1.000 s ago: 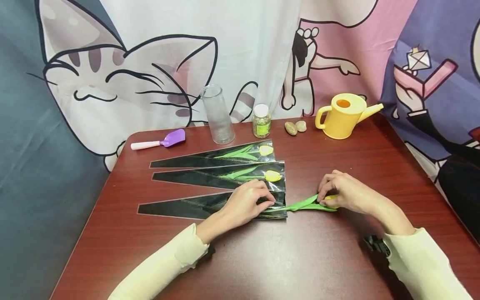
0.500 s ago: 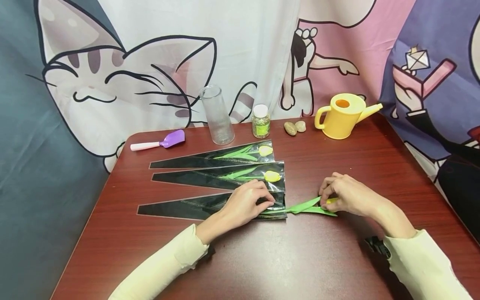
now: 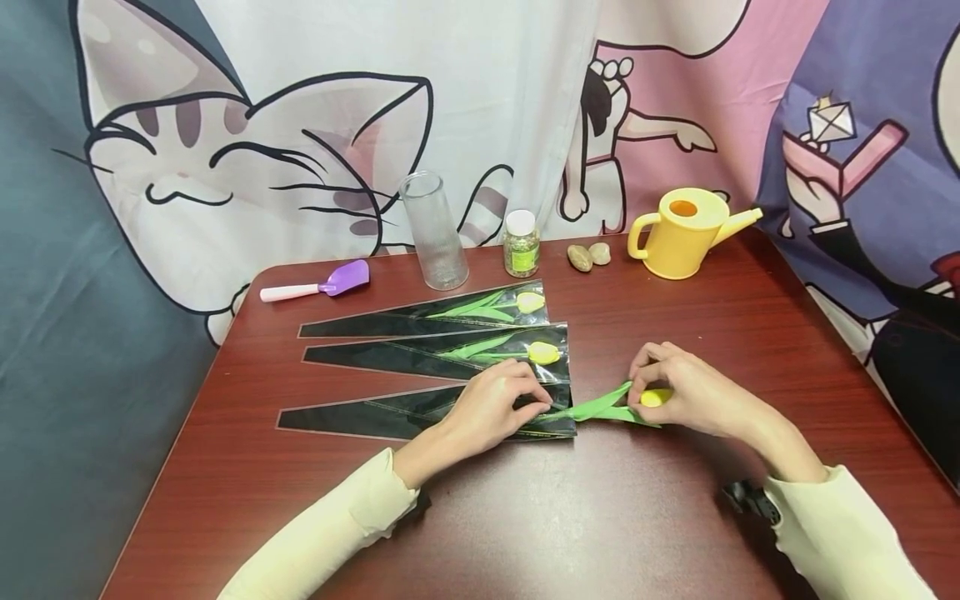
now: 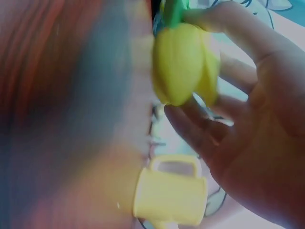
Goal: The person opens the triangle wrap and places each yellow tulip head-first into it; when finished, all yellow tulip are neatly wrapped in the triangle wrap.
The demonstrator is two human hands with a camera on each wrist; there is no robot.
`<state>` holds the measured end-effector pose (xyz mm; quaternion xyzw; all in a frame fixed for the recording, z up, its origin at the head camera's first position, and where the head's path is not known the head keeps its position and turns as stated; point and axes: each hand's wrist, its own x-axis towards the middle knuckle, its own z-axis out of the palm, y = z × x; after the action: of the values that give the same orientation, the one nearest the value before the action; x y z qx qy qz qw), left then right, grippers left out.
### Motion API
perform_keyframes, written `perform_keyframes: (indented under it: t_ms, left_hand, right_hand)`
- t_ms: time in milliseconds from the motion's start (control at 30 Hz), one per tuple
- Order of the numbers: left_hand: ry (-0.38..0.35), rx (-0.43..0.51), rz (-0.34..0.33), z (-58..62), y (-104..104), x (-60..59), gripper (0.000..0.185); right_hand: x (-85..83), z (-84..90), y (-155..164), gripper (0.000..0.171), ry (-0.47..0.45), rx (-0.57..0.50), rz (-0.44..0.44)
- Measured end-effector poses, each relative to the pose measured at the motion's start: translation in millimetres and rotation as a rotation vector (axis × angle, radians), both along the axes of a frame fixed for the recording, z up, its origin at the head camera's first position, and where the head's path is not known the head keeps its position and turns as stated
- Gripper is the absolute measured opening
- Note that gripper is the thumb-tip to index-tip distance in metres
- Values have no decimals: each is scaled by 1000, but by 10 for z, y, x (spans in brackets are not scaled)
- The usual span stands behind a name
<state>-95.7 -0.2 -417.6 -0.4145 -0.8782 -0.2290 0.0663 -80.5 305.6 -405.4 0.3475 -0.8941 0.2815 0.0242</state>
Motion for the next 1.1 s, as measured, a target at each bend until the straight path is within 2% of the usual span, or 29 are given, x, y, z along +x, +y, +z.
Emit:
perform_keyframes:
  t_ms: [233, 400, 600, 900, 1100]
  left_hand:
    - [34, 5, -5, 31, 65, 3, 7]
    - [32, 8, -11, 47, 93, 9, 8]
    - [7, 13, -21, 45, 115, 29, 8]
    - [2, 22, -28, 35, 110, 36, 6]
    - [4, 19, -17, 18, 83, 24, 8]
  right_hand:
    - [78, -63, -256, 33, -73, -62, -63]
    - [125, -96, -442, 31, -54, -93, -87]
    - [142, -145, -590, 31, -24, -119, -73]
    - [155, -206, -637, 32, -21, -136, -66]
    - [128, -136, -535, 31, -12, -139, -53]
